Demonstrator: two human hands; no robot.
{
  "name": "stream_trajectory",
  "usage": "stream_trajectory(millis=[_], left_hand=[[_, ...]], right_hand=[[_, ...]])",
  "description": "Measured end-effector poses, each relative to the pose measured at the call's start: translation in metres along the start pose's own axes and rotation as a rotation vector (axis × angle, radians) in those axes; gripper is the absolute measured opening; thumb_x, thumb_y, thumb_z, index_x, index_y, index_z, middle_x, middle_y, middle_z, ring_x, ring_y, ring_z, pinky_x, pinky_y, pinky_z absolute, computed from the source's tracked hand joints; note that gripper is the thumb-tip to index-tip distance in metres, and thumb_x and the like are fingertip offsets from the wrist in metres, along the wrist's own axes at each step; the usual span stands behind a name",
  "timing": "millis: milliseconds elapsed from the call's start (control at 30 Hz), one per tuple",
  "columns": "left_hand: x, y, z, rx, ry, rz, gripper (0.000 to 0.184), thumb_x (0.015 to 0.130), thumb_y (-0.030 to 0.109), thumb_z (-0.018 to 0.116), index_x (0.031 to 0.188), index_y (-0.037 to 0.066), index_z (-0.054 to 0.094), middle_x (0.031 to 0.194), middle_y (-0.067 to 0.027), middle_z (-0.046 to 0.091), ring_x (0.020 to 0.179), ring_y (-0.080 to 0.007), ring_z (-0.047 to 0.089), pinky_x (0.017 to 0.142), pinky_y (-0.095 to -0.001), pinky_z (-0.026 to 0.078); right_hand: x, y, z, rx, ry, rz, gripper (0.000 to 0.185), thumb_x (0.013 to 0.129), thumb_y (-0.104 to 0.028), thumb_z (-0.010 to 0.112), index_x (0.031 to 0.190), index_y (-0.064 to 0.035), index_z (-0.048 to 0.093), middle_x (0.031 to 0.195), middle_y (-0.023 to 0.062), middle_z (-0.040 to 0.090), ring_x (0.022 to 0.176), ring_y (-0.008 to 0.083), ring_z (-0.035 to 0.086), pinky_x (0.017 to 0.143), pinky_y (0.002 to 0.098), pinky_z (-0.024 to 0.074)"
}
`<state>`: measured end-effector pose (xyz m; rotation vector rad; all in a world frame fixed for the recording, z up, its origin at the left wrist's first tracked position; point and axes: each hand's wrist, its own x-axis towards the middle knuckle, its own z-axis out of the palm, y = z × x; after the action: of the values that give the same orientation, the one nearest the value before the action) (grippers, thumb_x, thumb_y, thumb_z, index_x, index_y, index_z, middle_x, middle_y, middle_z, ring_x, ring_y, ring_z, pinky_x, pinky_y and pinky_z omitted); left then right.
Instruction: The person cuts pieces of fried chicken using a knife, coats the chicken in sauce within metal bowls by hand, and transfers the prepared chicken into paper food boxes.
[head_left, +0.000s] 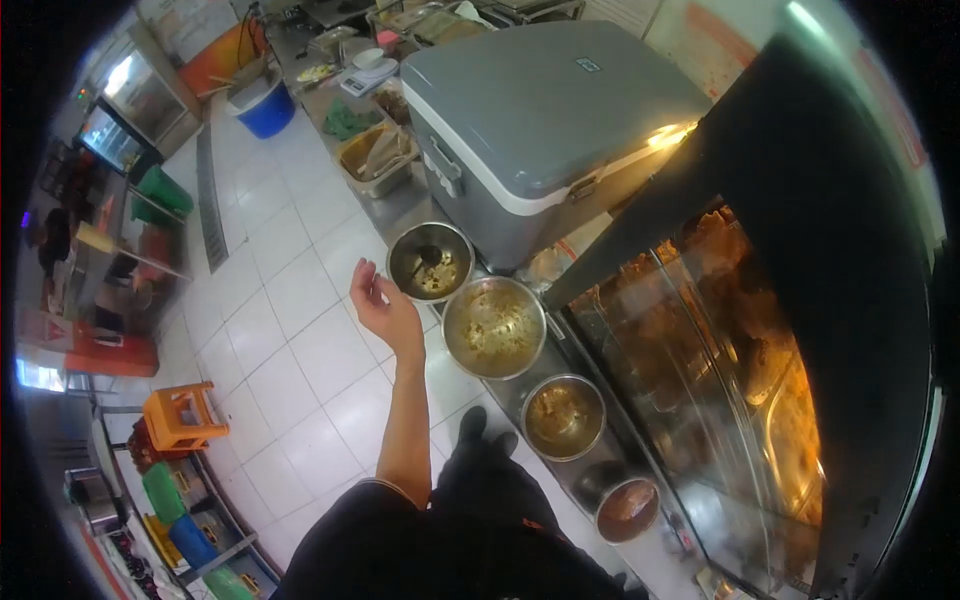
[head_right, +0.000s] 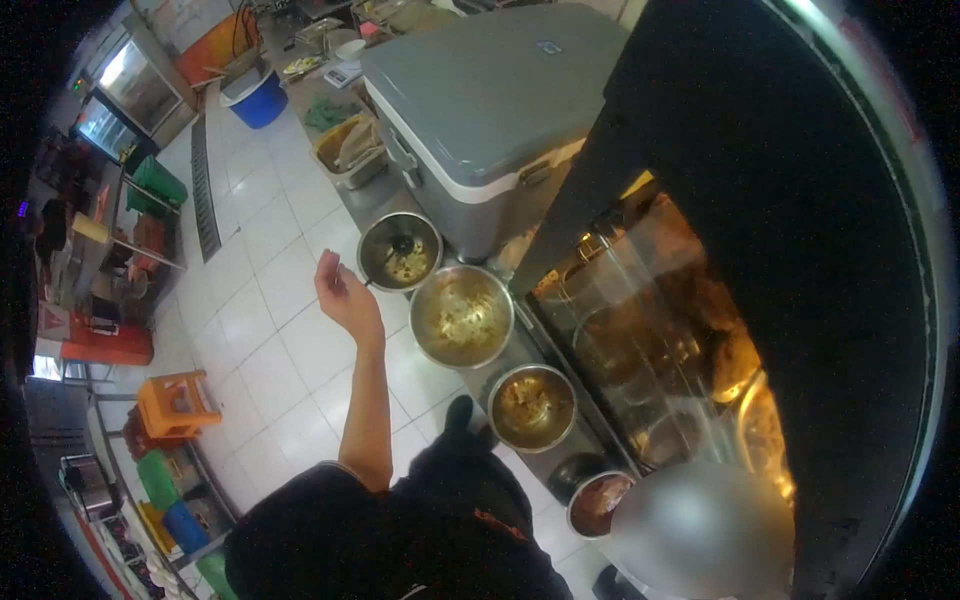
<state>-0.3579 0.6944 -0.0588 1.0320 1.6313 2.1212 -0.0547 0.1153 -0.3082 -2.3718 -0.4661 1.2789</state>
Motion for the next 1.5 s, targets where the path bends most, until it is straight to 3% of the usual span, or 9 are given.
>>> stream_trajectory(millis=[400,633,667,767,900,967,1267,1433,1500], left_hand=[[0.122,-0.034,0.022,0.3,-0.363,0.073,0.02,0.095,0.007,0.065,0.114,0.001,0.07,0.091,-0.0071,0.074,0.074,-0.0117,0.065,0.077,-0.0285,0.055],[0.098,-0.039,0.08,0.25,-1.04,-0.023,0.022,0.097,0.02,0.068,0.087,0.002,0.074,0.064,-0.0076,0.066,0.054,-0.0148,0.06,0.054,-0.0302,0.045],[0.081,-0.033,0.082,0.257,-1.243,-0.005,0.023,0.096,0.022,0.068,0.084,0.003,0.074,0.064,-0.0088,0.067,0.055,-0.0199,0.063,0.056,-0.0324,0.049],[0.011,-0.034,0.09,0.122,-1.575,-0.018,0.035,0.096,0.026,0.066,0.116,-0.001,0.066,0.104,-0.02,0.068,0.091,-0.0268,0.067,0.083,-0.0382,0.053],[-0.037,-0.028,0.121,0.282,-1.844,-0.075,0.055,0.09,0.02,0.066,0.137,-0.004,0.051,0.141,-0.0329,0.046,0.129,-0.0479,0.05,0.11,-0.0514,0.042],[-0.046,-0.026,0.132,0.323,-1.855,0.014,0.057,0.088,0.019,0.067,0.137,-0.005,0.049,0.138,-0.0337,0.048,0.126,-0.0495,0.051,0.107,-0.0523,0.044],[-0.066,-0.046,0.152,0.549,-1.716,0.589,0.037,0.092,0.004,0.058,0.128,0.003,0.051,0.147,-0.0279,0.04,0.09,-0.0456,0.069,0.078,-0.053,0.059],[-0.073,-0.042,0.165,0.724,-1.805,0.406,0.02,0.095,0.009,0.054,0.11,0.0,0.064,0.118,-0.0219,0.068,0.093,-0.0426,0.071,0.077,-0.0537,0.059],[-0.07,-0.033,0.156,0.577,-1.637,0.438,0.017,0.094,0.006,0.054,0.101,0.002,0.068,0.099,-0.0191,0.073,0.094,-0.0412,0.071,0.079,-0.0514,0.058]], right_hand=[[0.007,0.119,0.029,-0.31,-0.018,-0.212,0.018,0.092,-0.023,0.066,0.098,-0.0056,0.065,0.083,0.0129,0.067,0.07,0.0206,0.065,0.059,0.0375,0.0527],[-0.059,-0.079,0.173,-0.989,0.423,-0.461,0.029,0.079,-0.035,0.073,0.086,-0.0082,0.062,0.067,0.0085,0.061,0.064,0.0288,0.064,0.055,0.0449,0.049],[-0.058,-0.102,0.198,-0.562,0.266,-0.211,0.031,0.088,-0.034,0.066,0.08,-0.0051,0.064,0.07,0.0135,0.064,0.068,0.0333,0.066,0.058,0.0459,0.0507],[-0.052,-0.103,0.254,-0.486,0.022,-0.063,0.04,0.102,-0.034,0.057,0.083,-0.0001,0.066,0.072,0.0165,0.067,0.071,0.027,0.07,0.064,0.0411,0.056],[-0.09,-0.218,0.255,0.295,0.257,0.0,0.026,0.1,-0.025,0.061,0.096,-0.0002,0.065,0.072,0.012,0.065,0.07,0.0214,0.069,0.061,0.0365,0.0569],[-0.11,-0.256,0.253,0.915,0.487,0.298,0.018,0.097,-0.016,0.062,0.104,0.0004,0.062,0.078,0.0117,0.066,0.069,0.0216,0.069,0.058,0.0327,0.0571],[-0.136,-0.215,0.334,0.704,0.585,0.085,0.024,0.097,-0.018,0.061,0.104,0.0054,0.062,0.082,0.0135,0.067,0.069,0.0197,0.068,0.059,0.0318,0.0573],[-0.143,-0.22,0.316,0.542,0.623,-0.077,0.026,0.098,-0.021,0.061,0.103,0.0054,0.063,0.084,0.014,0.068,0.068,0.0195,0.067,0.06,0.0324,0.0567],[-0.154,-0.248,0.287,0.947,0.59,0.304,0.025,0.096,-0.02,0.062,0.1,0.004,0.064,0.081,0.013,0.069,0.068,0.0196,0.068,0.06,0.0321,0.0559]])
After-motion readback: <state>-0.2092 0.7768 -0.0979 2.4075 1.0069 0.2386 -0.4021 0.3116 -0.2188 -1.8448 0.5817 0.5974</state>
